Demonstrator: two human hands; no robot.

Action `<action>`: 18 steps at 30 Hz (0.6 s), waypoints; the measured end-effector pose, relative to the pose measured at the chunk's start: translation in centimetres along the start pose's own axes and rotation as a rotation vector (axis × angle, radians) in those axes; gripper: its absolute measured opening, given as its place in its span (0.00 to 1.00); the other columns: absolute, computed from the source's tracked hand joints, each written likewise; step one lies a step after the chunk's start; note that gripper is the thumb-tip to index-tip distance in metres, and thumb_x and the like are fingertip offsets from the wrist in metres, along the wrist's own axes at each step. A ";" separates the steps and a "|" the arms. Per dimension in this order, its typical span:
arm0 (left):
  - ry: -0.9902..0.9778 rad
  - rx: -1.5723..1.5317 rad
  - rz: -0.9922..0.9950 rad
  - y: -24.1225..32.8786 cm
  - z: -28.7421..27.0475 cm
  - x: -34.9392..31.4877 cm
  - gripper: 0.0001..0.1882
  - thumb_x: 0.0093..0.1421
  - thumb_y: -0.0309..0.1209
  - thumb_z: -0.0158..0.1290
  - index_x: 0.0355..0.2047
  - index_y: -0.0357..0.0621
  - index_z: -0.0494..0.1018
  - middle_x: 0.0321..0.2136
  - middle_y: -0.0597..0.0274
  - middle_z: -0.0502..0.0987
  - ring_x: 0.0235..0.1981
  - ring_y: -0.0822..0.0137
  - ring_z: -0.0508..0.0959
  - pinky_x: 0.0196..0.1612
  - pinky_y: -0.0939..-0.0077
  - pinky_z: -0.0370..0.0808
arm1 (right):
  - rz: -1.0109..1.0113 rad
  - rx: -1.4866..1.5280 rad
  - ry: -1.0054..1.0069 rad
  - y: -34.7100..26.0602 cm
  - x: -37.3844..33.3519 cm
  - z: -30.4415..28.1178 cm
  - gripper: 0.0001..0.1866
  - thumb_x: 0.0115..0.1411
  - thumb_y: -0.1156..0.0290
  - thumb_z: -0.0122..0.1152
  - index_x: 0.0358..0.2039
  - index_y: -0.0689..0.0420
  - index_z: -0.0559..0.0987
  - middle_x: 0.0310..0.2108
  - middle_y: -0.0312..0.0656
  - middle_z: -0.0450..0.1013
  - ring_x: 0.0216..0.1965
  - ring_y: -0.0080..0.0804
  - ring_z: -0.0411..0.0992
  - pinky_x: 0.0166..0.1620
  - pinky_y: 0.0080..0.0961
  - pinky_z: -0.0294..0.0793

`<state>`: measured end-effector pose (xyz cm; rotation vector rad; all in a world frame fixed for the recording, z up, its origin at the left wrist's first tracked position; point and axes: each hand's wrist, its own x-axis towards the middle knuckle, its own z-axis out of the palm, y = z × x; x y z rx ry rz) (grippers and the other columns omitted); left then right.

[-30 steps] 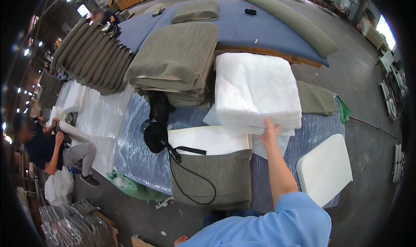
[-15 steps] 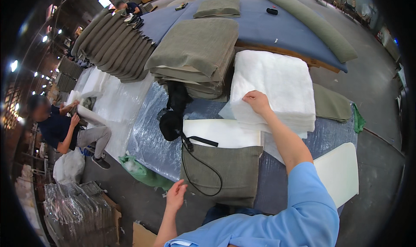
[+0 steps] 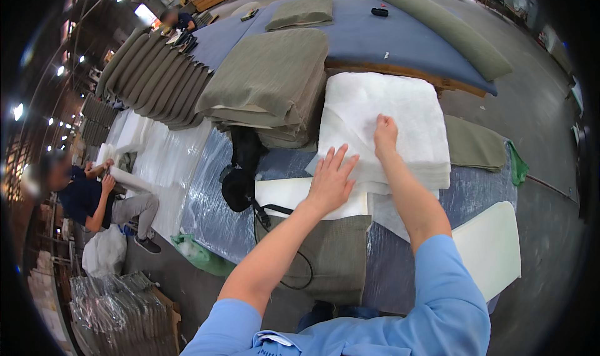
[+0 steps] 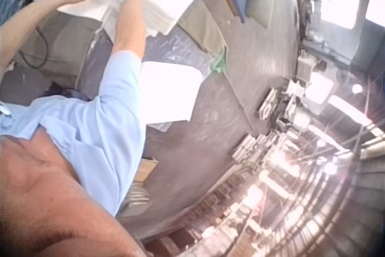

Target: The person inserts white foam inserts into green fabric cushion covers on a work table in a warehouse. They repeatedly pick up foam, open the cover, insert the foam, and smooth the cover before stacking the finished cushions.

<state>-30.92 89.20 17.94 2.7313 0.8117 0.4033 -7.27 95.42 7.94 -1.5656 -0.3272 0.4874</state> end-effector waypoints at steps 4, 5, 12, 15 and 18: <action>-0.353 0.163 -0.243 -2.5 2.2 3.3 0.39 0.64 0.36 0.57 0.73 0.54 0.54 0.74 0.49 0.51 0.73 0.36 0.51 0.71 0.34 0.51 | -0.127 0.081 0.331 -5.2 8.8 -4.9 0.15 0.69 0.60 0.58 0.37 0.61 0.78 0.35 0.44 0.77 0.37 0.32 0.73 0.44 0.33 0.73; -0.449 0.171 -0.333 -3.4 2.1 3.1 0.40 0.64 0.37 0.56 0.74 0.55 0.52 0.74 0.50 0.50 0.74 0.36 0.49 0.71 0.32 0.50 | -0.180 0.125 0.377 -7.3 10.5 -6.2 0.14 0.69 0.61 0.58 0.37 0.61 0.78 0.35 0.43 0.77 0.36 0.32 0.73 0.43 0.33 0.74; -0.224 0.064 -0.219 -2.8 3.1 -0.3 0.38 0.65 0.37 0.55 0.73 0.54 0.54 0.73 0.50 0.53 0.73 0.35 0.50 0.70 0.32 0.49 | -0.353 0.563 0.652 -19.5 17.2 -25.1 0.10 0.71 0.66 0.55 0.41 0.61 0.75 0.35 0.39 0.74 0.33 0.27 0.72 0.36 0.28 0.76; 0.003 -0.246 -0.122 -1.1 1.3 -5.1 0.32 0.65 0.32 0.55 0.68 0.47 0.62 0.66 0.45 0.65 0.68 0.40 0.63 0.67 0.46 0.62 | -0.475 0.634 0.664 -24.9 14.0 -32.3 0.12 0.72 0.65 0.53 0.43 0.62 0.75 0.37 0.40 0.75 0.35 0.28 0.73 0.38 0.31 0.77; 0.077 -0.459 -0.161 0.9 0.4 -13.7 0.22 0.66 0.28 0.55 0.60 0.40 0.72 0.52 0.46 0.79 0.56 0.49 0.78 0.59 0.64 0.73 | -0.590 0.713 0.636 -29.6 7.6 -38.6 0.12 0.72 0.65 0.55 0.44 0.61 0.75 0.38 0.39 0.75 0.37 0.29 0.74 0.39 0.32 0.79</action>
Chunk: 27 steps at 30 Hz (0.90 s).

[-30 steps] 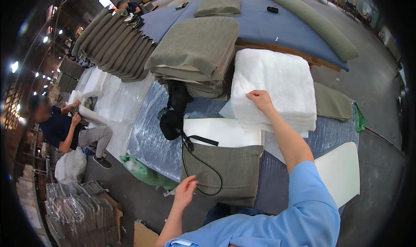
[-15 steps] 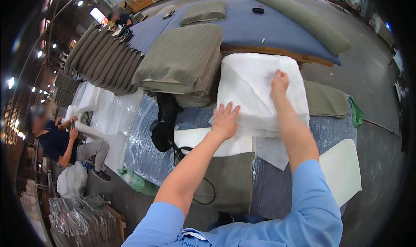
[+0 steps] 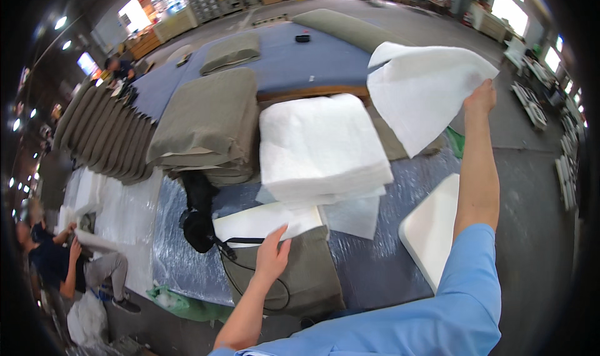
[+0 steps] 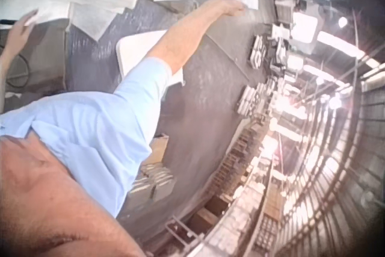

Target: The person inserts white foam inserts into green fabric cushion covers on a work table in a warehouse. They repeatedly pick up foam, open the cover, insert the foam, and smooth the cover before stacking the finished cushions.

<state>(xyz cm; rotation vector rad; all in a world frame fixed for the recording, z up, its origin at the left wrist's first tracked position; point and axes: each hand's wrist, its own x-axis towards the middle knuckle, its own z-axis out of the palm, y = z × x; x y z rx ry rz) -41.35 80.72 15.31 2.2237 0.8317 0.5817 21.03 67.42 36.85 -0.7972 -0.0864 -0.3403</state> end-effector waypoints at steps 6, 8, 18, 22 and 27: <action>-0.233 -0.546 -0.395 -0.5 -0.2 -19.7 0.17 0.70 0.26 0.52 0.57 0.36 0.74 0.45 0.57 0.83 0.44 0.71 0.81 0.51 0.76 0.76 | -0.244 -0.072 -0.067 -22.3 -1.5 -8.7 0.08 0.69 0.67 0.62 0.42 0.58 0.78 0.36 0.35 0.76 0.39 0.26 0.74 0.43 0.29 0.78; -0.285 -0.600 -0.456 -0.5 -1.0 -23.9 0.16 0.71 0.25 0.51 0.57 0.35 0.74 0.45 0.57 0.83 0.44 0.71 0.80 0.51 0.76 0.76 | -0.301 -0.097 -0.114 -27.7 -4.1 -12.2 0.07 0.69 0.68 0.63 0.41 0.57 0.79 0.35 0.33 0.77 0.39 0.24 0.74 0.45 0.26 0.76; -0.443 -0.675 -0.298 -2.8 -1.3 -29.5 0.15 0.72 0.27 0.50 0.56 0.36 0.75 0.42 0.60 0.82 0.40 0.74 0.79 0.47 0.78 0.77 | -0.394 -0.474 0.066 -51.3 -15.3 -33.4 0.13 0.71 0.66 0.59 0.50 0.60 0.79 0.47 0.36 0.77 0.48 0.24 0.73 0.55 0.22 0.71; -0.541 -0.651 -0.288 1.1 1.4 -30.1 0.15 0.71 0.28 0.51 0.56 0.37 0.75 0.42 0.59 0.83 0.40 0.73 0.80 0.47 0.78 0.77 | -0.318 -0.449 0.188 -57.0 -17.9 -40.9 0.18 0.71 0.65 0.60 0.56 0.63 0.77 0.52 0.40 0.77 0.54 0.28 0.73 0.59 0.25 0.71; -0.781 -0.593 -0.269 8.6 8.4 -33.1 0.17 0.70 0.30 0.53 0.56 0.39 0.76 0.41 0.59 0.84 0.39 0.73 0.80 0.46 0.77 0.78 | -0.226 -0.461 0.202 -63.9 -21.0 -50.7 0.19 0.71 0.65 0.59 0.57 0.63 0.76 0.53 0.41 0.76 0.55 0.29 0.73 0.60 0.28 0.71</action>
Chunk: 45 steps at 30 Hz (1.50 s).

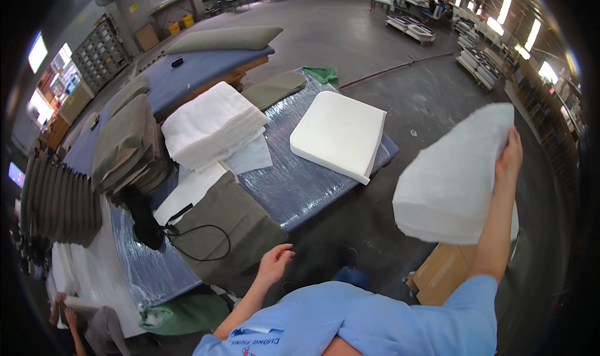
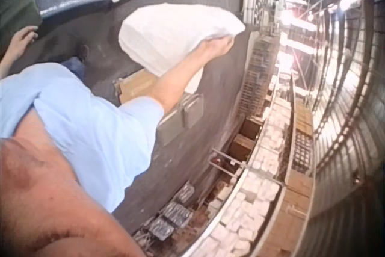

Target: The person inserts white foam inserts into green fabric cushion covers on a work table in a warehouse. They repeatedly pick up foam, open the cover, insert the foam, and smooth the cover before stacking the finished cushions.

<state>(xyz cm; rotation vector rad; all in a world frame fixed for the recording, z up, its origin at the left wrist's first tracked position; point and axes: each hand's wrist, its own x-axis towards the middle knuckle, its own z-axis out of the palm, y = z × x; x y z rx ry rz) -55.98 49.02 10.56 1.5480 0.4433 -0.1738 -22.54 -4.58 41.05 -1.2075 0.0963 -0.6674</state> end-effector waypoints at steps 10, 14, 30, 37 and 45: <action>-0.849 -0.005 -0.444 0.5 27.7 10.5 0.33 0.70 0.50 0.53 0.68 0.48 0.65 0.58 0.56 0.75 0.53 0.65 0.77 0.54 0.66 0.77 | 0.318 0.198 -0.172 5.8 2.7 -6.8 0.17 0.74 0.62 0.54 0.56 0.59 0.76 0.50 0.39 0.77 0.51 0.31 0.75 0.57 0.32 0.74; -1.119 -0.380 -0.772 2.4 39.4 14.8 0.52 0.61 0.74 0.44 0.75 0.54 0.52 0.70 0.51 0.62 0.72 0.50 0.56 0.69 0.48 0.60 | 0.374 0.282 -0.215 5.9 6.6 -0.8 0.18 0.74 0.60 0.54 0.56 0.59 0.75 0.50 0.39 0.77 0.50 0.33 0.75 0.55 0.33 0.75; -0.817 -1.269 -0.287 23.1 49.5 45.4 0.29 0.68 0.40 0.57 0.64 0.38 0.66 0.59 0.49 0.74 0.60 0.52 0.75 0.67 0.47 0.67 | 0.295 0.388 -0.233 12.8 32.4 10.7 0.20 0.75 0.59 0.51 0.57 0.61 0.75 0.53 0.44 0.77 0.54 0.40 0.75 0.60 0.43 0.74; -0.277 -0.820 0.150 37.7 27.2 68.5 0.22 0.63 0.36 0.61 0.55 0.42 0.72 0.50 0.53 0.80 0.50 0.52 0.81 0.57 0.45 0.77 | 0.401 0.404 -0.192 22.8 39.0 22.9 0.20 0.77 0.60 0.43 0.57 0.60 0.73 0.54 0.45 0.76 0.58 0.41 0.74 0.64 0.44 0.72; 0.521 -0.377 0.459 52.6 3.0 66.3 0.41 0.61 0.26 0.63 0.71 0.44 0.57 0.64 0.42 0.67 0.59 0.51 0.73 0.59 0.58 0.74 | 0.743 0.559 -0.318 35.5 36.2 40.8 0.18 0.78 0.60 0.41 0.57 0.57 0.72 0.55 0.41 0.75 0.59 0.38 0.73 0.64 0.42 0.70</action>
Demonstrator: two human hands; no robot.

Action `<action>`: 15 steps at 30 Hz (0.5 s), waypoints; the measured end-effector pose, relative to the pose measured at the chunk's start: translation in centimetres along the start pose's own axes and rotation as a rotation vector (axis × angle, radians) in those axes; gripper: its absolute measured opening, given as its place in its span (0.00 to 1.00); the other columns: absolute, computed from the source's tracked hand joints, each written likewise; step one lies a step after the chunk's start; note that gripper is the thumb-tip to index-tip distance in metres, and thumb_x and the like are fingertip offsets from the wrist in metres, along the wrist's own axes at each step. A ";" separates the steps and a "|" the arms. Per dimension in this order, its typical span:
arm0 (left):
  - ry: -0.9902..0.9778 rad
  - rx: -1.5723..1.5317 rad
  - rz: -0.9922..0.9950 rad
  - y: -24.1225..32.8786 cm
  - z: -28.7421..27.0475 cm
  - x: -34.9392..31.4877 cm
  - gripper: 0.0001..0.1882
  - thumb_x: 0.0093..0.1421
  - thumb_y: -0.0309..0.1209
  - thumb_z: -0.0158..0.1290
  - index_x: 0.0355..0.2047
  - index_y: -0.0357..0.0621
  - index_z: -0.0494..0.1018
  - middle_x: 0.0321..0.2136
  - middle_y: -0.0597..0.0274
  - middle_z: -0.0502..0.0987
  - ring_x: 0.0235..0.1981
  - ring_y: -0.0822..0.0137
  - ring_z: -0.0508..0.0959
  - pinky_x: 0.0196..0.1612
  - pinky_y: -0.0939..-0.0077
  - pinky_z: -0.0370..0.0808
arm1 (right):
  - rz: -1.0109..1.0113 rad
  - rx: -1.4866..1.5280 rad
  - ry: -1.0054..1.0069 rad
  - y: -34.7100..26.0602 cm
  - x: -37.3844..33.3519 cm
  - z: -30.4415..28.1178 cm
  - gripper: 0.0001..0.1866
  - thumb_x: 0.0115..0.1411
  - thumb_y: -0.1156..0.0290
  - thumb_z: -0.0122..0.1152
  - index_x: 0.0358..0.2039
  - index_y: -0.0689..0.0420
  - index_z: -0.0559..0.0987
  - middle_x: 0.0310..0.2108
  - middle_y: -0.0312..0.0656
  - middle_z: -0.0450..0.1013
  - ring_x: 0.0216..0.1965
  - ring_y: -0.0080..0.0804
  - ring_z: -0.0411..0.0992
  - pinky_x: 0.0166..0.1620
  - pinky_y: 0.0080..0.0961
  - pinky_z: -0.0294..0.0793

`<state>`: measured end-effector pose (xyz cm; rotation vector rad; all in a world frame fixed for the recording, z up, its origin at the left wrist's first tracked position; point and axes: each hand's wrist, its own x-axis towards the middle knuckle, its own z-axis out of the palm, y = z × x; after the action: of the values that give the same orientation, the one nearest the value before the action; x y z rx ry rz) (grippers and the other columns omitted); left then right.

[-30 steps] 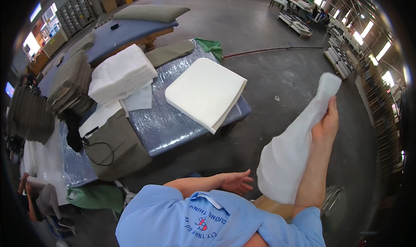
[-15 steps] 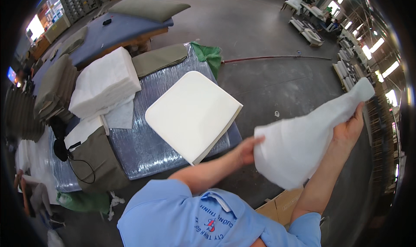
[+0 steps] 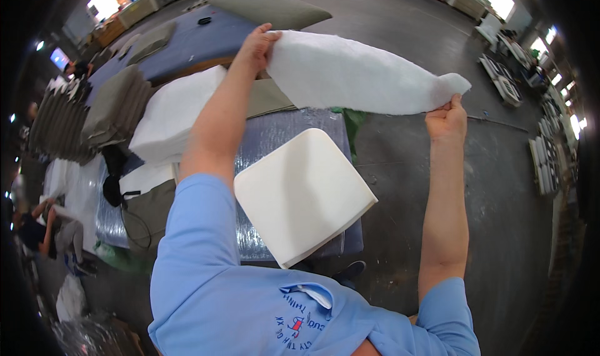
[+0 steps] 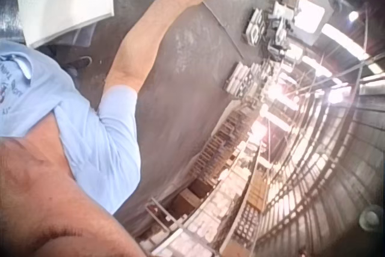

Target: The person inserts white foam inserts into green fabric cushion covers on a work table in a warehouse. They repeatedly pick up foam, open the cover, insert the foam, and smooth the cover before stacking the finished cushions.

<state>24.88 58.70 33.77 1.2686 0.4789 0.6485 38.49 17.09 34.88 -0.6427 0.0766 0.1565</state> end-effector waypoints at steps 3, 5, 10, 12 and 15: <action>0.108 0.165 -0.027 0.6 -4.2 -3.6 0.38 0.61 0.24 0.61 0.71 0.47 0.59 0.62 0.44 0.69 0.58 0.54 0.75 0.58 0.59 0.75 | 0.145 -0.063 0.000 4.1 0.3 -1.2 0.18 0.78 0.62 0.41 0.59 0.57 0.71 0.60 0.40 0.73 0.62 0.36 0.70 0.66 0.40 0.68; 0.206 0.299 0.036 0.0 -8.1 -8.1 0.37 0.62 0.24 0.59 0.71 0.49 0.59 0.62 0.47 0.71 0.57 0.56 0.76 0.57 0.58 0.76 | 0.277 -0.050 -0.045 6.6 0.4 -4.1 0.18 0.78 0.62 0.41 0.60 0.56 0.71 0.60 0.40 0.73 0.62 0.37 0.70 0.66 0.40 0.68; 0.455 0.174 -0.239 -9.5 -9.3 -22.0 0.43 0.62 0.20 0.57 0.74 0.52 0.51 0.61 0.42 0.70 0.56 0.53 0.77 0.55 0.55 0.79 | 0.577 -0.153 -0.110 11.0 -1.5 -16.9 0.19 0.75 0.60 0.45 0.60 0.56 0.69 0.60 0.41 0.71 0.61 0.39 0.69 0.62 0.41 0.70; 0.567 0.132 -0.323 -13.9 -8.9 -26.2 0.47 0.61 0.19 0.57 0.75 0.52 0.46 0.62 0.40 0.69 0.57 0.52 0.76 0.55 0.54 0.78 | 0.741 -0.238 0.002 12.1 -1.9 -21.8 0.19 0.76 0.59 0.45 0.59 0.56 0.68 0.58 0.44 0.71 0.58 0.40 0.71 0.59 0.43 0.73; 0.807 0.207 -0.246 -20.3 -12.5 -33.4 0.50 0.59 0.17 0.58 0.76 0.52 0.44 0.63 0.38 0.67 0.56 0.53 0.76 0.55 0.58 0.77 | 0.907 -0.403 0.014 15.2 -3.4 -26.0 0.16 0.76 0.59 0.47 0.57 0.54 0.68 0.54 0.45 0.72 0.54 0.42 0.73 0.55 0.46 0.75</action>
<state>-4.13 41.58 10.29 1.0750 1.3723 0.9061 32.02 13.03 5.53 -0.9763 0.3553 1.0634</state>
